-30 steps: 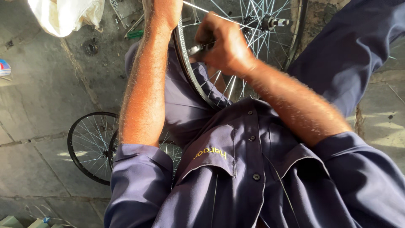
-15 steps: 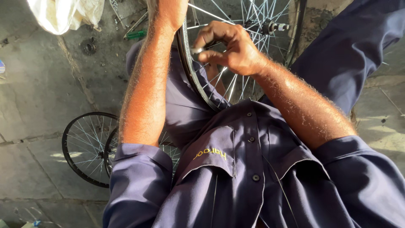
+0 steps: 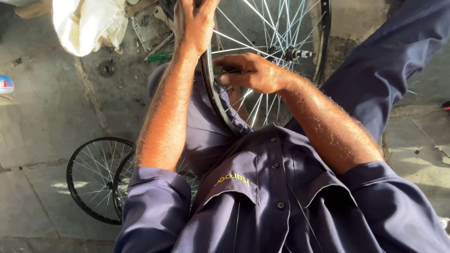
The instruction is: The person adjusts the spoke nipples on a bicycle wheel by hand, rotating the wheel and applying pressure to individual spokes.
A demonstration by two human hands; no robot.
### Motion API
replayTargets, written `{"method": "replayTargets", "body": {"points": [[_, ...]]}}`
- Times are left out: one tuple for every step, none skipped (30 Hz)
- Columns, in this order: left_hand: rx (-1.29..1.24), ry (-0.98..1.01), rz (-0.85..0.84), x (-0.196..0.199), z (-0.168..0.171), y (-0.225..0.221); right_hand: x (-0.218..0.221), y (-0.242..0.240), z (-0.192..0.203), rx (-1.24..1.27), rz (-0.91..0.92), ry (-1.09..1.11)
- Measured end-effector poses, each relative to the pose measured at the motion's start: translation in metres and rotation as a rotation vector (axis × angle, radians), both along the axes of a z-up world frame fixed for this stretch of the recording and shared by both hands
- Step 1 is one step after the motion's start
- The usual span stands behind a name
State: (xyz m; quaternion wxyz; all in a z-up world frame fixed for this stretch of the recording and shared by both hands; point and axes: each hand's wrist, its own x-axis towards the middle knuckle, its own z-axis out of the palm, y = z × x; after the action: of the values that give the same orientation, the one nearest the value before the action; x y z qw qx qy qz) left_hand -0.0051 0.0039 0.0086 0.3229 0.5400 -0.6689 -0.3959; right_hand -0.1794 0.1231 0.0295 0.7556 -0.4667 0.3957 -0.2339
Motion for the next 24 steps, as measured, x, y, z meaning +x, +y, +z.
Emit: {"method": "replayTargets", "body": {"points": [[-0.006, 0.004, -0.002, -0.004, 0.007, 0.001, 0.002, 0.001, 0.0, -0.042, -0.069, -0.061], [0.003, 0.036, -0.005, -0.008, 0.012, 0.0, 0.005, 0.002, -0.003, -0.087, -0.138, -0.124], [0.013, 0.068, -0.008, -0.011, 0.014, -0.003, 0.015, 0.005, -0.007, -0.096, -0.141, -0.121], [0.007, 0.07, -0.011, -0.011, 0.012, -0.007, 0.028, 0.011, -0.012, -0.502, -0.334, 0.111], [-0.027, 0.055, -0.049, -0.011, 0.006, -0.013, 0.034, 0.015, -0.015, -0.909, -0.521, 0.35], [-0.061, 0.037, -0.086, -0.008, -0.001, -0.021, 0.036, 0.017, -0.017, -0.914, -0.524, 0.35], [-0.066, 0.037, -0.089, -0.011, -0.011, -0.039, 0.038, 0.018, -0.017, -0.846, -0.433, 0.463], [0.057, -0.003, -0.149, -0.016, -0.022, -0.058, 0.039, 0.02, -0.015, -0.769, -0.34, 0.572], [0.18, -0.043, -0.211, -0.017, -0.033, -0.07, 0.032, 0.018, -0.014, -0.768, -0.341, 0.57], [0.18, -0.041, -0.209, -0.014, -0.043, -0.073, 0.016, 0.013, -0.012, -0.949, -0.323, 0.275], [0.183, -0.015, -0.23, -0.011, -0.051, -0.075, 0.003, 0.009, -0.01, -1.113, -0.296, -0.031], [0.192, 0.011, -0.255, -0.011, -0.058, -0.074, 0.0, 0.008, -0.01, -1.107, -0.296, -0.028], [0.201, 0.037, -0.28, -0.011, -0.062, -0.072, 0.0, 0.008, -0.011, -0.967, -0.257, -0.018], [0.197, 0.062, -0.312, -0.015, -0.061, -0.076, -0.001, 0.005, -0.012, -0.84, -0.225, -0.007], [0.193, 0.086, -0.343, -0.019, -0.059, -0.08, 0.0, 0.005, -0.013, -0.848, -0.232, -0.003], [0.202, 0.108, -0.363, -0.018, -0.058, -0.076, 0.008, 0.012, -0.016, -0.681, -0.288, 0.162], [0.211, 0.131, -0.382, -0.017, -0.056, -0.071, 0.015, 0.019, -0.019, -0.509, -0.335, 0.322], [0.216, 0.152, -0.398, -0.015, -0.05, -0.067, 0.021, 0.024, -0.022, -0.508, -0.33, 0.316], [0.22, 0.173, -0.415, -0.014, -0.043, -0.063, 0.027, 0.028, -0.025, -0.534, -0.125, 0.57], [0.225, 0.197, -0.435, -0.016, -0.033, -0.057, 0.03, 0.031, -0.027, -0.552, 0.084, 0.823], [0.229, 0.222, -0.454, -0.019, -0.021, -0.052, 0.027, 0.032, -0.03, -0.551, 0.087, 0.821], [0.236, 0.216, -0.449, -0.015, -0.007, -0.041, 0.021, 0.034, -0.032, -0.815, 0.066, 0.621], [0.163, 0.333, -0.495, -0.006, 0.009, -0.026, 0.016, 0.034, -0.033, -1.067, 0.043, 0.407], [0.09, 0.451, -0.541, -0.001, 0.023, -0.011, 0.009, 0.033, -0.033, -1.063, 0.045, 0.401]]}}
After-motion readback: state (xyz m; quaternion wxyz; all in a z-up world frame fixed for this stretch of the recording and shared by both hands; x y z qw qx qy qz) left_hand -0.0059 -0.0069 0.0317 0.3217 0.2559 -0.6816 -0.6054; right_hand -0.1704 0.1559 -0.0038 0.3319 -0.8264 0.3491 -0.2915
